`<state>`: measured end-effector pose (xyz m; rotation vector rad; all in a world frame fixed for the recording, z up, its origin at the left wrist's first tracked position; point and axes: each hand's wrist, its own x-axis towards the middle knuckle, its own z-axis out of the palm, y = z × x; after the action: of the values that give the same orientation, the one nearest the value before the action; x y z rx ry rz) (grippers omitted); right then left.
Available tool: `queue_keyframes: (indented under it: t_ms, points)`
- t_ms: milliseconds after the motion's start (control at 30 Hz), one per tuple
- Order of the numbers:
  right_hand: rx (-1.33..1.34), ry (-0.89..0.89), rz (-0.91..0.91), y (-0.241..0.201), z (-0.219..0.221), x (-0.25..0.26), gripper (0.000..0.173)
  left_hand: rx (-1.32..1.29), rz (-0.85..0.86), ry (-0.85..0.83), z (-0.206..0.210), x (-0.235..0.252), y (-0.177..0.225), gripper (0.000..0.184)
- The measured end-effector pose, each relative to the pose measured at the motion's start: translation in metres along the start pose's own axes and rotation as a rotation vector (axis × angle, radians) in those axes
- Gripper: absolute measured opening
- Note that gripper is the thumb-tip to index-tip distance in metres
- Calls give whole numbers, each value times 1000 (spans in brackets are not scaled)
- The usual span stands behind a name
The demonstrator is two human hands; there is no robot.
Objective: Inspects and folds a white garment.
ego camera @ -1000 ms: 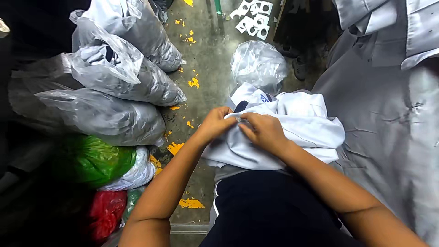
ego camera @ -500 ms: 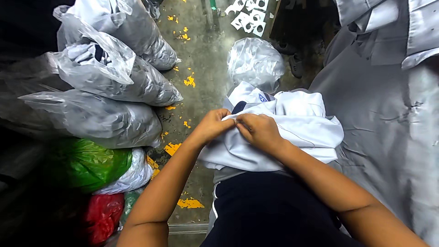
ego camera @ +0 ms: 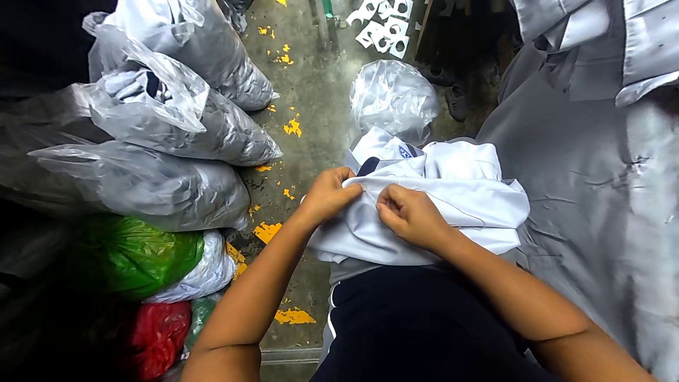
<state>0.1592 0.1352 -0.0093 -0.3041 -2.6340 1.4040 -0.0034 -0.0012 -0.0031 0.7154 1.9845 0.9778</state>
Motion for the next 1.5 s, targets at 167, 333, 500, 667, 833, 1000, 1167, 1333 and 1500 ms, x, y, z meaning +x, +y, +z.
queue_keyframes:
  t_ms: [167, 333, 500, 667, 833, 1000, 1167, 1333, 1500]
  points:
    - [548, -150, 199, -6, -23, -29, 13, 15, 9, 12, 1, 0, -3, 15]
    - [1185, -356, 312, -5, -48, -62, 13, 51, 4, 22, 2, -1, -2, 13]
    - [609, -12, 259, 0, -65, -77, 10, 37, -16, 23, 3, -1, -1, 13]
    - [-401, 148, 484, 9, -84, -64, 41, 59, -2, 36, 4, -2, -1, 14]
    - [-334, 213, 99, -7, -59, -45, 26, 70, 10, 40, 4, -4, 1, 14]
    - [-316, 132, 25, -8, -40, -16, 23, 71, 8, 45, 4, -5, 3, 14]
    - [-299, 68, -3, -5, -16, 2, 20, 67, 14, 30, 4, -3, 4, 15]
    - [-373, 81, -70, 5, 8, 14, 19, 74, 43, 34, 4, -2, 4, 15]
    - [-105, 44, 4, -1, 4, 0, 17, 93, 47, 26, 11, -8, 9, 12]
